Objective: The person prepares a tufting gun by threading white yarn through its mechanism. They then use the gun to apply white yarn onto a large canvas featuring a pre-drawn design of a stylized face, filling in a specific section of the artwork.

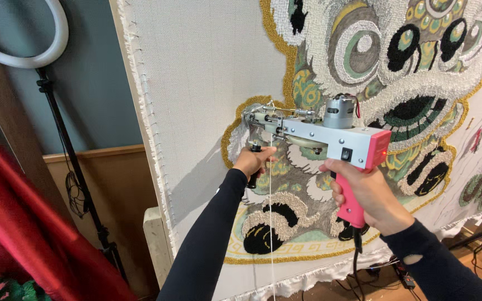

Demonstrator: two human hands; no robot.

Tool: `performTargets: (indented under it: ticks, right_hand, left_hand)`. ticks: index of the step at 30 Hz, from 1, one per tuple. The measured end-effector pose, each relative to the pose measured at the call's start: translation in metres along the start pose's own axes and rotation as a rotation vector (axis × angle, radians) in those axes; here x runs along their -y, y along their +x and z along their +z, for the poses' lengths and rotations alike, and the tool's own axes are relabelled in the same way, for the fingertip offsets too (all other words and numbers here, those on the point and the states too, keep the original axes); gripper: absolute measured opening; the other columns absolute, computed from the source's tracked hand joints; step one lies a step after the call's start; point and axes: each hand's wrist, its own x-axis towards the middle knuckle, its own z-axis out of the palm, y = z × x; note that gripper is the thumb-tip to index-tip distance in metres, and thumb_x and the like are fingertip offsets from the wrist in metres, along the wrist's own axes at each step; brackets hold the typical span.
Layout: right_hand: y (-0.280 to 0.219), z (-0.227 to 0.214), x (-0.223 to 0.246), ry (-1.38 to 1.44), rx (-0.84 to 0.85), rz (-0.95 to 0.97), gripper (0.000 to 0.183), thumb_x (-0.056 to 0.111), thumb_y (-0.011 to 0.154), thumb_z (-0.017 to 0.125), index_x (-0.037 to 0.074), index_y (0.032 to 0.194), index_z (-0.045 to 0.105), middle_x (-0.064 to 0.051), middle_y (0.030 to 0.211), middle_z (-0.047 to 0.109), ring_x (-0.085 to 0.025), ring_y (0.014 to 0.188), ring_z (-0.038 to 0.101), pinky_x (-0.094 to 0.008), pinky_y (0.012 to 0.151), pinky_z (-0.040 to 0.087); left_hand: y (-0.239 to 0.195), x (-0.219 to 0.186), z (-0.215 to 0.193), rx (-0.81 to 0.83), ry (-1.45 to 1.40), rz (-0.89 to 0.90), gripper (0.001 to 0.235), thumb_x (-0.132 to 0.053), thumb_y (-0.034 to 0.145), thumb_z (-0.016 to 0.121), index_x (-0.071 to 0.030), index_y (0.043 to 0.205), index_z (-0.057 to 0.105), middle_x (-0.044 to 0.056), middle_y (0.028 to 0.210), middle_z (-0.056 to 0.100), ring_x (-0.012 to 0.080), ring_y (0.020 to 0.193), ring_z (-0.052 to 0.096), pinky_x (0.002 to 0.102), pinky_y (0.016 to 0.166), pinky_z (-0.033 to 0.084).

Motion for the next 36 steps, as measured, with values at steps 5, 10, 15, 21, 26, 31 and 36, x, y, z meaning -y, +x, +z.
performTargets:
  ticks: [5, 10, 15, 21, 26, 31, 36]
  right_hand:
    - [0.0, 0.009, -0.006, 0.078, -0.043, -0.003, 0.022, 0.025, 0.088, 0.068, 0.003, 0.092, 0.063, 0.0, 0.063, 0.06, -0.013, 0.044, 0.048, -0.03, 0.041, 0.04]
    - [0.0, 0.005, -0.002, 0.09, -0.01, 0.065, 0.03, 0.031, 0.09, 0.068, 0.002, 0.091, 0.063, -0.003, 0.057, 0.05, -0.014, 0.045, 0.048, -0.032, 0.043, 0.043]
    - [0.003, 0.005, 0.0, 0.112, -0.005, 0.077, 0.03, 0.031, 0.089, 0.068, 0.002, 0.09, 0.061, -0.004, 0.057, 0.05, -0.016, 0.045, 0.049, -0.034, 0.044, 0.043]
    - [0.006, 0.002, 0.0, 0.123, -0.006, 0.092, 0.032, 0.033, 0.089, 0.068, 0.002, 0.091, 0.062, -0.003, 0.057, 0.05, -0.016, 0.046, 0.049, -0.033, 0.045, 0.043]
    - [0.008, 0.002, 0.0, 0.129, -0.02, 0.106, 0.032, 0.034, 0.088, 0.068, 0.003, 0.091, 0.062, -0.003, 0.057, 0.05, -0.016, 0.045, 0.048, -0.034, 0.044, 0.043]
    - [0.008, -0.001, 0.0, 0.134, -0.016, 0.103, 0.032, 0.034, 0.089, 0.067, 0.002, 0.092, 0.063, -0.003, 0.057, 0.05, -0.015, 0.045, 0.048, -0.034, 0.045, 0.043]
    - [0.007, -0.004, 0.0, 0.151, -0.007, 0.101, 0.032, 0.033, 0.09, 0.067, 0.001, 0.094, 0.061, -0.004, 0.058, 0.049, -0.017, 0.046, 0.047, -0.035, 0.046, 0.043]
  left_hand:
    - [-0.003, -0.005, -0.007, -0.053, 0.094, -0.041, 0.047, -0.043, 0.085, 0.079, -0.005, 0.112, 0.075, 0.007, 0.092, 0.078, 0.0122, 0.042, 0.056, 0.03, 0.038, 0.044]
    - [-0.006, -0.017, -0.006, -0.062, 0.112, -0.042, 0.05, -0.044, 0.088, 0.076, -0.001, 0.113, 0.075, 0.008, 0.09, 0.077, 0.0124, 0.042, 0.053, 0.031, 0.038, 0.044]
    - [-0.006, -0.02, -0.005, -0.078, 0.087, -0.023, 0.051, -0.044, 0.087, 0.074, 0.001, 0.111, 0.075, 0.007, 0.09, 0.078, 0.0129, 0.041, 0.054, 0.033, 0.037, 0.043]
    - [-0.005, -0.021, -0.002, -0.101, 0.096, -0.016, 0.051, -0.045, 0.087, 0.076, 0.001, 0.108, 0.076, 0.008, 0.09, 0.078, 0.0122, 0.041, 0.054, 0.031, 0.037, 0.043]
    - [0.0, -0.018, -0.002, -0.108, 0.105, 0.0, 0.05, -0.046, 0.086, 0.077, 0.0, 0.107, 0.076, 0.008, 0.089, 0.078, 0.0117, 0.041, 0.054, 0.03, 0.038, 0.044]
    - [-0.002, -0.023, -0.001, -0.094, 0.079, -0.038, 0.049, -0.045, 0.087, 0.076, 0.0, 0.107, 0.075, 0.008, 0.089, 0.077, 0.0123, 0.04, 0.052, 0.032, 0.037, 0.042]
    - [-0.001, -0.024, 0.003, -0.12, 0.114, -0.033, 0.048, -0.045, 0.087, 0.076, -0.002, 0.108, 0.075, 0.007, 0.088, 0.077, 0.0123, 0.042, 0.054, 0.031, 0.039, 0.043]
